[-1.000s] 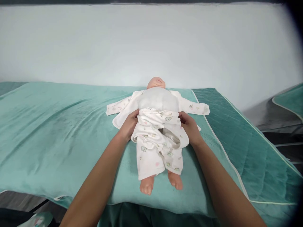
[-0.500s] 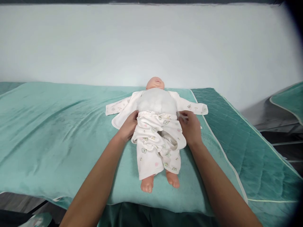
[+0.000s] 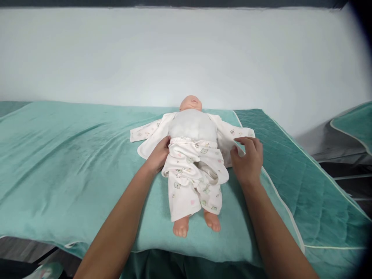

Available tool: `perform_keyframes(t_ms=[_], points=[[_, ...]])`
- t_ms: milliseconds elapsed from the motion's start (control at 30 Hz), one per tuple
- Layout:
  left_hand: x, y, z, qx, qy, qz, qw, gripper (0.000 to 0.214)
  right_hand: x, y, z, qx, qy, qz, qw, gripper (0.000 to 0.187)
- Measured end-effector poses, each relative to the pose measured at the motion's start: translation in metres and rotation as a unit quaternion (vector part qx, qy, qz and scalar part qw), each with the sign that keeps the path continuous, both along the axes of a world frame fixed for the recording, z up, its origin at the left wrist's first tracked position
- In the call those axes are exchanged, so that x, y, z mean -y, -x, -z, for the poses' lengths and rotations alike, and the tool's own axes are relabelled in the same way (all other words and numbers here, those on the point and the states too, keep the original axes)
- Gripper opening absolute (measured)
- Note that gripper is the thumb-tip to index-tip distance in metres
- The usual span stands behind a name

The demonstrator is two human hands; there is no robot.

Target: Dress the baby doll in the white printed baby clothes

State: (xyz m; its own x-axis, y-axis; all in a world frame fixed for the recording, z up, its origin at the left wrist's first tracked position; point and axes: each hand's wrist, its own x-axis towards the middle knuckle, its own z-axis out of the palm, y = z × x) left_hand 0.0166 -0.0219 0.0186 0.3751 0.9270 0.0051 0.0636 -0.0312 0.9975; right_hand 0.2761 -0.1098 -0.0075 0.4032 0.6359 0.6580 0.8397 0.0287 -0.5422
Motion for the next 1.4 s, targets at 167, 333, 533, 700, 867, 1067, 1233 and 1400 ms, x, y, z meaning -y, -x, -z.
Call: perform_keyframes(t_ms=[167,333,533,700,867,1067,1233,1400], points=[[-0.003,0.004,0.007,-0.008,-0.037,-0.028,0.999,0.033,-0.009,0.022,-0.030,-0.060,0.020,-0.290,0.955,0.010],[-0.001,0.011,0.010,0.017,-0.166,-0.102,0.981,0.037,-0.025,0.023,-0.050,0.074,0.062,-0.335,0.937,0.019],[0.005,0.012,0.007,-0.033,-0.300,-0.098,0.948,0.023,-0.040,0.030,-0.064,0.139,0.099,-0.349,0.921,0.014],[0.002,0.007,0.007,-0.082,-0.328,-0.097,0.936,0.023,-0.059,0.043,-0.074,0.061,0.160,-0.260,0.950,0.019],[-0.007,-0.001,0.002,-0.084,-0.264,-0.092,0.956,0.011,-0.074,0.051,-0.071,-0.005,0.181,-0.246,0.952,0.020],[-0.026,-0.002,-0.015,-0.101,-0.205,-0.099,0.969,0.019,-0.077,0.047,-0.061,-0.134,0.179,-0.285,0.932,0.024],[-0.052,0.001,-0.009,0.049,-0.101,-0.089,0.990,0.019,-0.077,0.032,-0.050,-0.260,0.183,-0.311,0.896,0.030],[-0.055,0.001,0.009,0.139,-0.065,-0.126,0.980,0.023,-0.079,0.011,-0.031,-0.373,0.160,-0.285,0.869,0.033]])
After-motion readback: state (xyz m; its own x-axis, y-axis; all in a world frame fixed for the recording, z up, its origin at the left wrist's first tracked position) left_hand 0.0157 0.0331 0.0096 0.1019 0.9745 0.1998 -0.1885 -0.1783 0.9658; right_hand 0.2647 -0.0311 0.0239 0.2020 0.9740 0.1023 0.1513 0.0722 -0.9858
